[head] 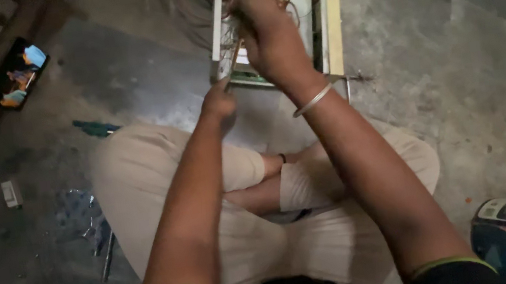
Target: The person is repairing an electronic device, likely a television, by working on its internal circuit board. They use a screwdriver to adjust components and manipulate various wires within the open casing.
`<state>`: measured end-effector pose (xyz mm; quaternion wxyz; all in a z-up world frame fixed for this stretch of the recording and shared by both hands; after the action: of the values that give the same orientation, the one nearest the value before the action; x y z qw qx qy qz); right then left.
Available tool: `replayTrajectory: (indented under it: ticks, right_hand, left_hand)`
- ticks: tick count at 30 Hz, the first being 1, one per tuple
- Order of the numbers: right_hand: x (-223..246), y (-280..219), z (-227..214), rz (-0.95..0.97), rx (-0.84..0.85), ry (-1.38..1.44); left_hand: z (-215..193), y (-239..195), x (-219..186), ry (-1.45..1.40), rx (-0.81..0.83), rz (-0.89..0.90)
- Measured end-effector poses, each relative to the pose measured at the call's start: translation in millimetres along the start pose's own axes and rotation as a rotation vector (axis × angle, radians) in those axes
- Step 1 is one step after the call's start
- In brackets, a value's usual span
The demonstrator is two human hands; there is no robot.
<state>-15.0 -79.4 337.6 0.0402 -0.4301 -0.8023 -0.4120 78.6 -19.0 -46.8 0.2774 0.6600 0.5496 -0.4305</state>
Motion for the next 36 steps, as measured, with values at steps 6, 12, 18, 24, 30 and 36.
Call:
replayTrajectory:
  ticks: [6,12,18,24,30,36]
  right_hand:
    - [17,-6,-32,0.035,0.097,-0.042]
    - [7,1,-105,0.073,0.001,0.032]
    - [-26,33,-119,0.043,-0.07,0.007]
    - [-80,74,-59,0.091,-0.007,0.022]
    - [-125,97,-9,0.192,0.057,-0.045]
    - [-153,113,10,0.193,0.054,0.029]
  left_hand:
    - [-44,-46,-56,0.082,-0.149,-0.035]
    - [-97,-60,-132,-0.065,-0.162,0.066]
    - [-153,-17,-191,-0.203,-0.204,0.208]
    - [-169,53,-226,-0.167,-0.107,0.717]
    - [-147,95,-202,-0.345,0.064,0.512]
    - [-155,112,-189,-0.275,0.028,0.488]
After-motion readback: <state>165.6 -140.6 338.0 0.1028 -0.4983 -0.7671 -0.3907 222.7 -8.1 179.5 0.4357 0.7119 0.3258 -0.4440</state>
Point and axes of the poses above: each hand's wrist, its own y-axis towards the middle knuckle, its own z-axis out of the palm, x = y × z, the point moved 7 cm from there along y, towards the middle knuckle, and after that the axes turned 2 degrees about -y, right-handed, at the moved point
